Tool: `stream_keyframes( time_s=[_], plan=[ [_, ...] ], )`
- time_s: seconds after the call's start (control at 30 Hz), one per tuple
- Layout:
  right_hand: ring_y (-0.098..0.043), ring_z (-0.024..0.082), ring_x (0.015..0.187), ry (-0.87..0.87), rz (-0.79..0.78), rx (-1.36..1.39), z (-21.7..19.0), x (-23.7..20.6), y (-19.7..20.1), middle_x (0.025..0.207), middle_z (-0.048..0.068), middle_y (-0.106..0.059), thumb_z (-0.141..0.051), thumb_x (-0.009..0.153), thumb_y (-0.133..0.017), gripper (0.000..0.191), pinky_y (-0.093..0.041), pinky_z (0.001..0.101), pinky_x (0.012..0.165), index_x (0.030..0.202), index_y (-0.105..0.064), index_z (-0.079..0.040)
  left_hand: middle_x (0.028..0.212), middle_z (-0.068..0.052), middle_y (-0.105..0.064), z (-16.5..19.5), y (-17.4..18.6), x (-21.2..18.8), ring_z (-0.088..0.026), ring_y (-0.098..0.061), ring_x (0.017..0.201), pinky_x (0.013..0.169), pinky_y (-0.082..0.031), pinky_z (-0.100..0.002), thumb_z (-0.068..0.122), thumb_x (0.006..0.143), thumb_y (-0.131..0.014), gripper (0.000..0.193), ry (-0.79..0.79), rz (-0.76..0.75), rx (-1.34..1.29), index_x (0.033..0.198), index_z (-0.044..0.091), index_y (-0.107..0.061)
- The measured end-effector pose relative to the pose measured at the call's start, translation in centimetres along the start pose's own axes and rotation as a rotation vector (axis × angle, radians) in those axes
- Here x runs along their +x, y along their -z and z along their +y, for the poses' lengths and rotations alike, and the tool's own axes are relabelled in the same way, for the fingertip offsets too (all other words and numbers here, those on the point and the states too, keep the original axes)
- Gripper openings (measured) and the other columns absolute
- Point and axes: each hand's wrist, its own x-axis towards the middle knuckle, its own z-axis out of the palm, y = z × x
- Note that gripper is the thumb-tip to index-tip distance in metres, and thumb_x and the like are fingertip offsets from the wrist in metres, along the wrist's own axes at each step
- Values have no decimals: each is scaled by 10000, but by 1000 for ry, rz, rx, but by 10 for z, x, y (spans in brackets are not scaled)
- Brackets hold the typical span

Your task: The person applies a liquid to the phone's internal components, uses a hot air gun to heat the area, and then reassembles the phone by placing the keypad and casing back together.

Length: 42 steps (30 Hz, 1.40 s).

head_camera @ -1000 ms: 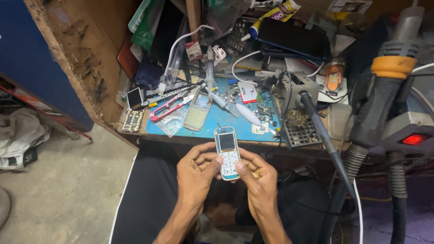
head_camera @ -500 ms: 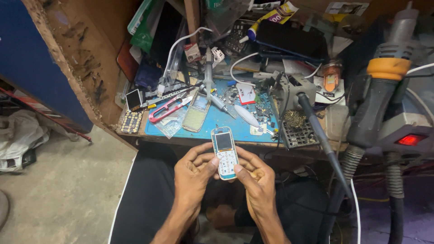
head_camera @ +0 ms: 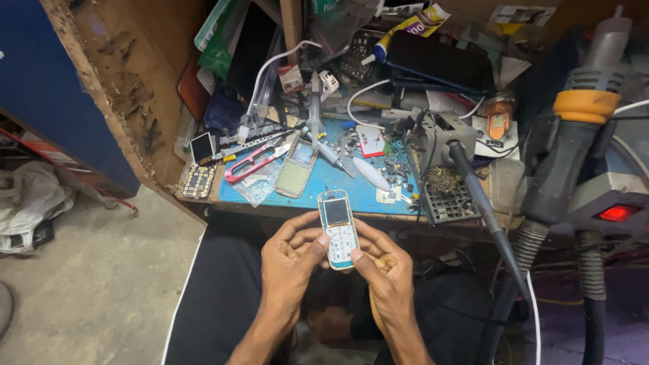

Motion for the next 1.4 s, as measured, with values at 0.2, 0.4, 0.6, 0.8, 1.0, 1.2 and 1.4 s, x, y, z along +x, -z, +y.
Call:
stream_keyframes(
  time_s=[0.2,0.4,0.6,0.8,1.0,1.2,1.4],
  plan=[
    [-711,191,954,12,-12,29,-2,0,0,1104,201,-738,-39,907,-664,556,-567,309,810,1427,-536,109,1053,-157,-748,-2,-1,-1,-106,-694,732,615,-561,-237,-67,806,-714,475,-79,-7,27,1250,-46,-547],
    [-712,192,957,23,-6,12,-3,-1,0,1100,206,-737,-30,890,-675,577,-575,319,822,1433,-521,91,1050,-101,-752,4,-7,-11,-74,-668,754,617,-525,-218,1,884,-739,132,-178,-3,256,1004,-53,-727],
    [-708,191,977,52,6,-19,2,-2,5,1096,197,-741,-9,894,-670,491,-560,322,872,1366,-586,96,958,-50,-760,19,-12,-21,-82,-695,669,593,-545,-234,41,770,-773,187,-402,29,605,956,27,-751],
    [-704,197,957,41,23,-54,7,-2,9,1055,201,-748,12,907,-658,360,-542,319,889,1252,-674,113,744,-38,-734,21,-13,-20,-95,-684,637,603,-548,-240,91,758,-792,214,-333,46,675,965,43,-767],
    [-706,179,953,58,26,-68,9,-2,9,1042,181,-747,21,895,-648,322,-544,304,881,1204,-681,105,735,-36,-730,19,-12,-20,-87,-691,645,606,-553,-236,88,767,-786,210,-312,38,646,971,44,-769],
    [-705,184,926,64,58,-47,8,-4,9,1019,187,-752,14,912,-641,305,-542,308,860,1198,-690,109,863,-56,-754,10,-5,-21,-92,-701,717,632,-547,-236,75,883,-732,155,-385,-7,560,1025,30,-777],
    [-706,189,965,67,69,-50,4,-4,6,1073,188,-750,-16,925,-642,289,-539,314,891,1181,-693,108,927,-115,-740,-11,4,-5,-146,-695,754,626,-573,-284,101,935,-669,405,-138,2,123,1303,-34,-568]
  ],
)
